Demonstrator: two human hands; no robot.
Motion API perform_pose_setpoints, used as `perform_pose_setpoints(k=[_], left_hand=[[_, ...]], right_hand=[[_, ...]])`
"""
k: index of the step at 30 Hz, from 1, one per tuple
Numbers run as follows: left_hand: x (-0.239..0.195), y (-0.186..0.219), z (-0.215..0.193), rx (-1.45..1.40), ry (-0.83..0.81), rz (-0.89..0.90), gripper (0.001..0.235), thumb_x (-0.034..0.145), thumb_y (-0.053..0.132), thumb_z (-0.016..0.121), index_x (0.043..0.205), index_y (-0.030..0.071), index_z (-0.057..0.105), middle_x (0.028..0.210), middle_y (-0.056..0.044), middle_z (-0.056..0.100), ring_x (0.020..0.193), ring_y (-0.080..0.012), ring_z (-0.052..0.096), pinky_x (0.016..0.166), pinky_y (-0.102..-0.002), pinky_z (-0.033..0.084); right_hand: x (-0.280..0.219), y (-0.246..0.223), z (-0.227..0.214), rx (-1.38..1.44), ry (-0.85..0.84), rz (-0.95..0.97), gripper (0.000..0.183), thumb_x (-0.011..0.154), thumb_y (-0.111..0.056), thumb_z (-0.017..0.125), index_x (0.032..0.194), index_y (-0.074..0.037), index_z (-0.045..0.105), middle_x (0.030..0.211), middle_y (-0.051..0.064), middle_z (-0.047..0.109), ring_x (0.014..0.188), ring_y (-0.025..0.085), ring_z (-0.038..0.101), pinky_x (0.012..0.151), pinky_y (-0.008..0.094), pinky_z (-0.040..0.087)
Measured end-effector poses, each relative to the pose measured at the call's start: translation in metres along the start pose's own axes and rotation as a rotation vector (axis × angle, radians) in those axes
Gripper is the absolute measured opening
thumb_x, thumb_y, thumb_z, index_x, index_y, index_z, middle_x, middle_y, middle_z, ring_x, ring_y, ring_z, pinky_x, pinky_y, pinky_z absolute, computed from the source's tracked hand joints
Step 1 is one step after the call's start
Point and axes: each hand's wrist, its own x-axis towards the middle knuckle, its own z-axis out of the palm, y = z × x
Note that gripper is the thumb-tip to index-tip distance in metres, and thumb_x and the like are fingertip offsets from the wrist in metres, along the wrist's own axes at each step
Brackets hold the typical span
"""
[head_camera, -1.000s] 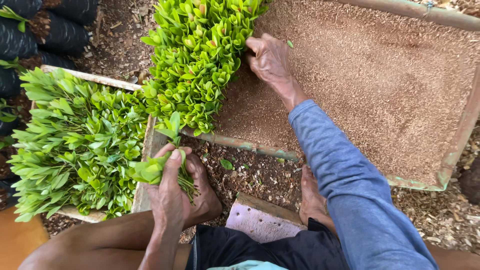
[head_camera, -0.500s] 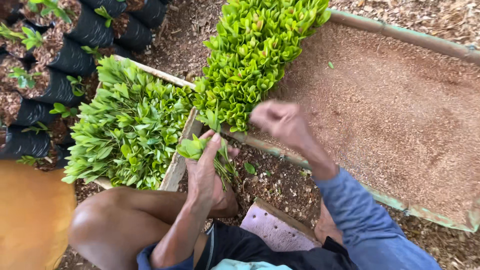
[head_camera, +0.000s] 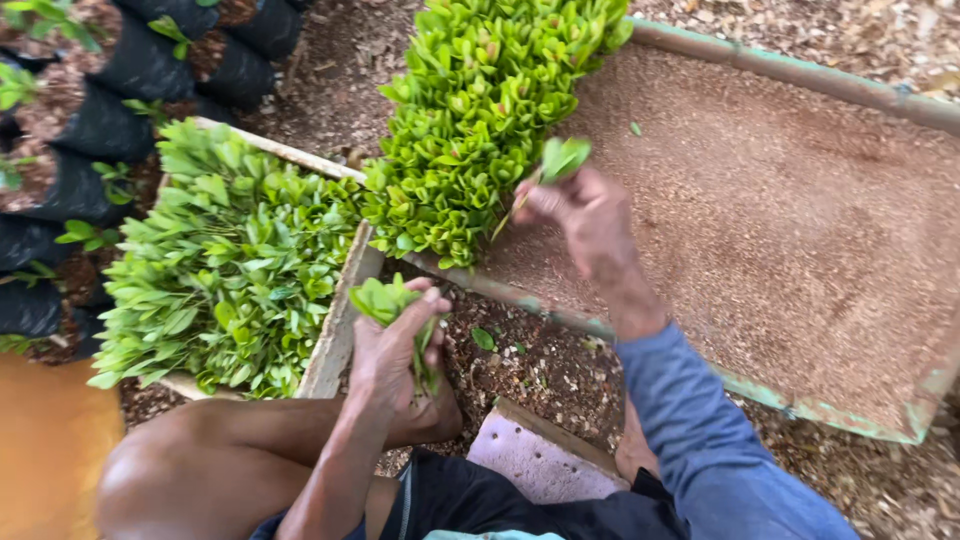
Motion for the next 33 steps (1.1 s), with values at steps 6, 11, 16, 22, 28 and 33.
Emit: perform_pose_setpoints(k=[6,11,16,22,28,33], left_hand=[[0.0,0.003,0.006,-0.012,-0.019,-0.129,0.032,0.08,0.011,0.07,0.109,0.003,0.059,0.081,-0.016,0.068,0.047,-0.014,0.05,0.032,-0.023,0.032],[0.0,0.004,0.011,0.009,0.002,-0.163,0.032,0.079,0.01,0.07,0.109,0.003,0.06,0.081,-0.017,0.068,0.048,-0.0141,0.05,0.033,-0.023,0.032],[0.004,-0.008,0.005,-0.064,-0.01,-0.182,0.035,0.081,0.007,0.069,0.114,0.003,0.058,0.079,-0.016,0.067,0.046,-0.0126,0.048,0.032,-0.023,0.034],[0.001,-0.004,0.009,-0.07,0.007,-0.215,0.031,0.082,0.008,0.067,0.111,0.005,0.058,0.078,-0.015,0.067,0.034,-0.0156,0.041,0.026,-0.026,0.032],[0.006,-0.015,0.001,0.05,0.069,-0.091,0.03,0.081,0.007,0.071,0.109,-0.001,0.064,0.081,-0.018,0.071,0.073,-0.0172,0.067,0.072,-0.025,0.054],[0.004,-0.011,0.003,-0.012,0.028,-0.142,0.036,0.08,0.009,0.069,0.113,-0.001,0.059,0.079,-0.017,0.069,0.047,-0.012,0.051,0.031,-0.022,0.037]], right_hand=[[0.065,0.062,-0.077,-0.44,0.042,-0.439,0.005,0.097,0.005,0.063,0.098,0.006,0.058,0.091,0.021,0.067,0.074,0.028,0.073,0.068,0.03,0.067],[0.096,0.093,-0.081,-0.674,-0.048,-0.584,0.009,0.099,-0.004,0.067,0.102,0.003,0.061,0.094,0.016,0.066,0.074,0.02,0.065,0.063,0.027,0.06],[0.12,0.101,-0.076,-0.719,-0.077,-0.767,0.009,0.102,-0.003,0.064,0.104,0.004,0.059,0.094,0.016,0.067,0.078,0.023,0.07,0.066,0.028,0.065],[0.124,0.093,-0.073,-0.768,-0.116,-0.774,0.006,0.096,0.009,0.063,0.098,0.004,0.063,0.093,0.015,0.069,0.078,0.022,0.069,0.067,0.03,0.062],[0.118,0.079,-0.067,-0.768,-0.112,-0.785,0.015,0.093,0.006,0.069,0.108,0.005,0.067,0.099,0.016,0.071,0.087,0.026,0.071,0.078,0.033,0.061],[0.119,0.076,-0.068,-0.786,-0.141,-0.797,0.006,0.093,0.007,0.066,0.098,0.004,0.063,0.089,0.011,0.065,0.078,0.023,0.063,0.069,0.033,0.052]])
